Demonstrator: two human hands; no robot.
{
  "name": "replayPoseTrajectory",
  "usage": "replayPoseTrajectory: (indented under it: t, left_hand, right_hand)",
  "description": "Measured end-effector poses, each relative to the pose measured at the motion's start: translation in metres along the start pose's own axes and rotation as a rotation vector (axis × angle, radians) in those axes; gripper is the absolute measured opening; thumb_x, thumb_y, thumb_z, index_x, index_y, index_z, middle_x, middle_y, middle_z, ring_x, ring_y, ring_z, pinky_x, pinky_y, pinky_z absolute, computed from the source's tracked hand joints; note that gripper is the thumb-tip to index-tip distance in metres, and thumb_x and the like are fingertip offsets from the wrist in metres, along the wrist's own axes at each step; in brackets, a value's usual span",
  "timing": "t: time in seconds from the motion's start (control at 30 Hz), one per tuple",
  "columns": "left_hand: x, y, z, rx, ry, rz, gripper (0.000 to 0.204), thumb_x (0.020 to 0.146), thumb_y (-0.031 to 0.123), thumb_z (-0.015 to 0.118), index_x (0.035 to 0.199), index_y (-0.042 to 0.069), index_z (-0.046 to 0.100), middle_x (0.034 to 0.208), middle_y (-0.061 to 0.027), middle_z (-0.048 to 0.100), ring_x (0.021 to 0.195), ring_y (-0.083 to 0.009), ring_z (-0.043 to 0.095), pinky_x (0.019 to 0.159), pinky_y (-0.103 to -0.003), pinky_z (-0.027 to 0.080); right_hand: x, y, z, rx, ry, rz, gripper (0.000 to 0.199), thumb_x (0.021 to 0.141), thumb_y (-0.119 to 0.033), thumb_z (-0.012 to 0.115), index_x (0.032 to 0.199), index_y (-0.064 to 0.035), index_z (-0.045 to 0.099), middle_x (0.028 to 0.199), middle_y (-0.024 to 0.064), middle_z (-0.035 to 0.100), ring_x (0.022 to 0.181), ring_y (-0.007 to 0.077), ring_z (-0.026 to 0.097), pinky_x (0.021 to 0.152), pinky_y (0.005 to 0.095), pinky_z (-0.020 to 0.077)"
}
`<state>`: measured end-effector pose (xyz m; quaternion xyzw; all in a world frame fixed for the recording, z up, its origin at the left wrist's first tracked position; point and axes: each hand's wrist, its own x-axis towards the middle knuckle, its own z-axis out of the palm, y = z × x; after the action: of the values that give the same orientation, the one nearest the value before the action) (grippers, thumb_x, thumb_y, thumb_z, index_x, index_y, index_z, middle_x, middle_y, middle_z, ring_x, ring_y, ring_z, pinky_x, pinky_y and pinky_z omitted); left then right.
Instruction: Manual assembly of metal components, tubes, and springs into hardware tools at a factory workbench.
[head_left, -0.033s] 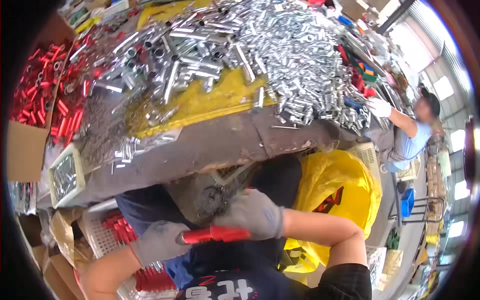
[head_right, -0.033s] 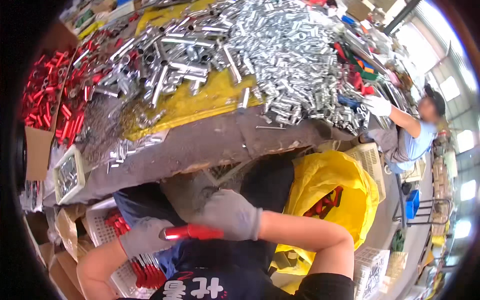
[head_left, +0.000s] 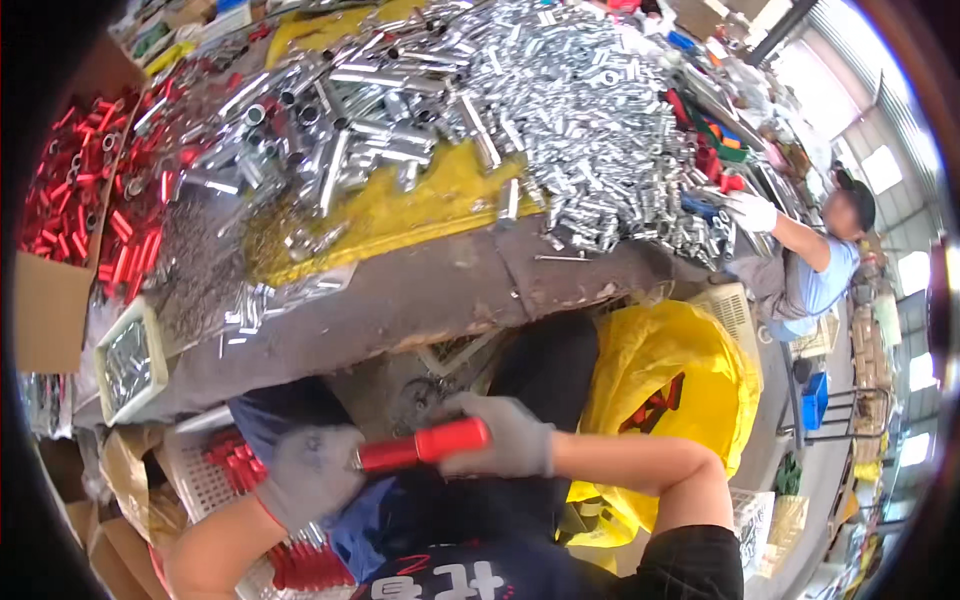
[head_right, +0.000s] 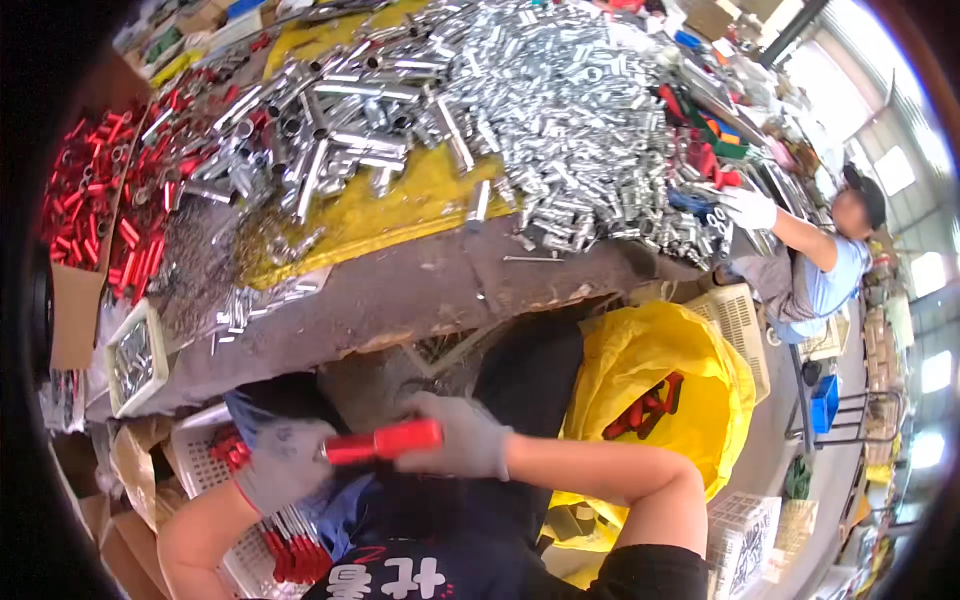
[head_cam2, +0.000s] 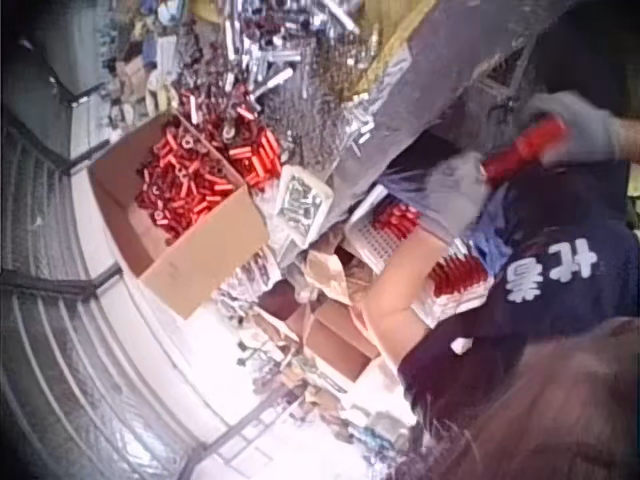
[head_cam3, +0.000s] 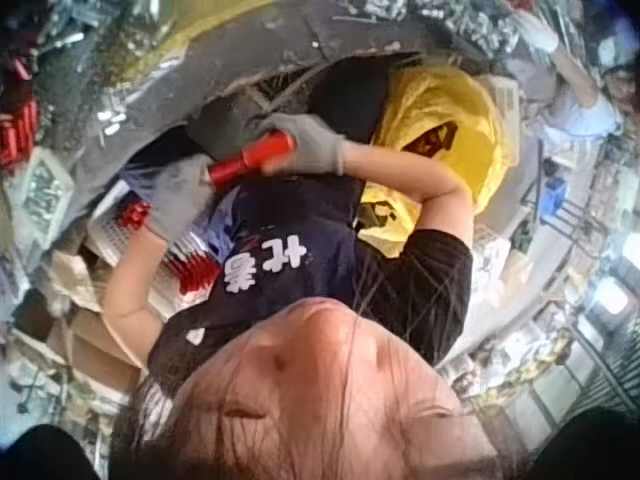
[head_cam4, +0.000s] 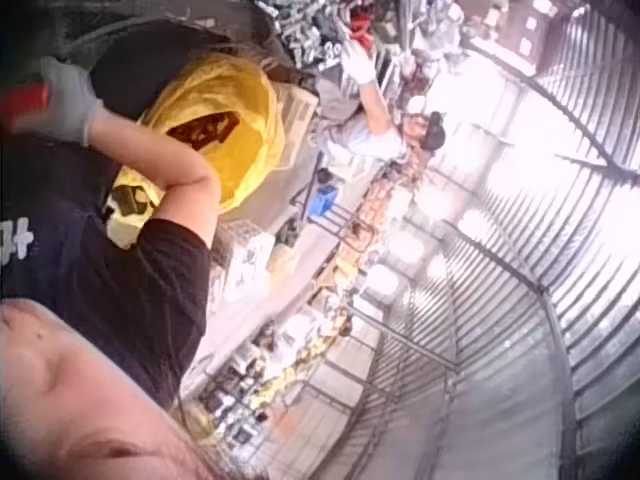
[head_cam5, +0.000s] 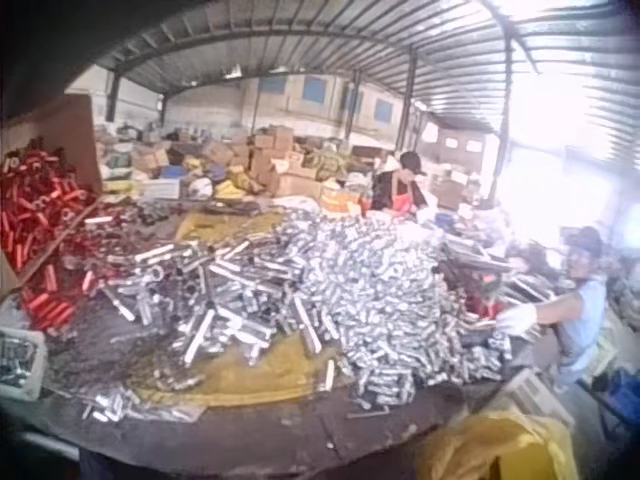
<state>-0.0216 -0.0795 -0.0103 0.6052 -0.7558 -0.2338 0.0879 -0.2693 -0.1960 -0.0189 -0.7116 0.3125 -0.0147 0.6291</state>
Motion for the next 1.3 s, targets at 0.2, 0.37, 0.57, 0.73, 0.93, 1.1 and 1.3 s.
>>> replayPoseTrajectory:
  t: [0.2,0.37,0.57,0.73,0.93,1.1,1.3]
  left_hand:
    - [0.036,0.022,-0.032,-0.204,-0.172,-0.017,0.034,0.069,0.020,0.071,0.098,0.004,0.063,0.076,-0.0122,0.063,0.072,-0.0302,0.063,0.064,-0.039,0.048]
    - [0.052,0.034,-0.021,-0.173,0.233,0.133,0.028,0.065,0.011,0.072,0.092,0.007,0.064,0.075,-0.0124,0.063,0.069,-0.0312,0.063,0.062,-0.040,0.049]
    - [0.047,0.048,-0.017,-0.205,0.225,0.041,0.029,0.065,0.012,0.071,0.092,0.009,0.064,0.070,-0.0104,0.061,0.065,-0.0308,0.061,0.057,-0.040,0.047]
    - [0.024,0.035,0.003,-0.245,0.213,-0.087,0.027,0.066,0.015,0.071,0.091,0.008,0.064,0.071,-0.0105,0.062,0.066,-0.0307,0.062,0.058,-0.039,0.048]
    - [0.007,0.030,0.026,-0.313,0.170,-0.203,0.030,0.068,0.021,0.074,0.092,0.007,0.064,0.072,-0.0110,0.062,0.067,-0.0305,0.062,0.060,-0.039,0.048]
    - [0.011,0.027,0.018,-0.384,0.038,-0.111,0.032,0.074,0.032,0.075,0.088,0.007,0.061,0.070,-0.0112,0.059,0.067,-0.0307,0.061,0.060,-0.039,0.047]
    - [-0.009,0.003,-0.005,-0.290,-0.025,-0.134,0.031,0.075,0.034,0.072,0.083,0.007,0.059,0.069,-0.0117,0.059,0.068,-0.0309,0.062,0.060,-0.039,0.048]
  right_hand:
    - [-0.006,-0.011,-0.052,-0.581,-0.103,-0.602,0.054,0.078,-0.032,0.072,0.122,-0.0062,0.055,0.094,0.0108,0.065,0.082,0.0278,0.063,0.074,0.0386,0.0496]
    - [-0.007,0.043,-0.278,-0.920,1.179,-0.258,0.049,0.072,-0.002,0.063,0.120,-0.0053,0.055,0.110,0.0146,0.058,0.107,0.0344,0.054,0.097,0.0381,0.0429]
    - [-0.063,0.113,-0.447,-1.280,1.197,0.160,0.051,0.074,0.004,0.053,0.121,-0.0148,0.059,0.109,0.0144,0.063,0.106,0.0351,0.057,0.094,0.0425,0.0442]
    - [-0.071,0.093,-0.432,-1.468,1.097,-0.003,0.034,0.081,-0.005,0.059,0.115,-0.0073,0.059,0.104,0.0148,0.059,0.099,0.0339,0.055,0.087,0.0420,0.0449]
    - [0.030,-0.037,-0.177,-0.954,0.575,-0.059,0.025,0.090,-0.028,0.056,0.102,-0.0088,0.067,0.089,0.0137,0.063,0.081,0.0309,0.059,0.075,0.0413,0.0470]
    - [0.100,-0.013,-0.116,-1.263,0.458,-0.598,0.027,0.080,-0.019,0.060,0.106,-0.0121,0.063,0.088,0.0061,0.061,0.078,0.0287,0.060,0.070,0.0447,0.0478]
    - [0.009,-0.064,-0.071,-0.892,-0.272,-0.731,0.088,0.064,-0.050,0.076,0.135,-0.0100,0.044,0.123,0.0146,0.054,0.121,0.0367,0.046,0.103,0.0502,0.0342]
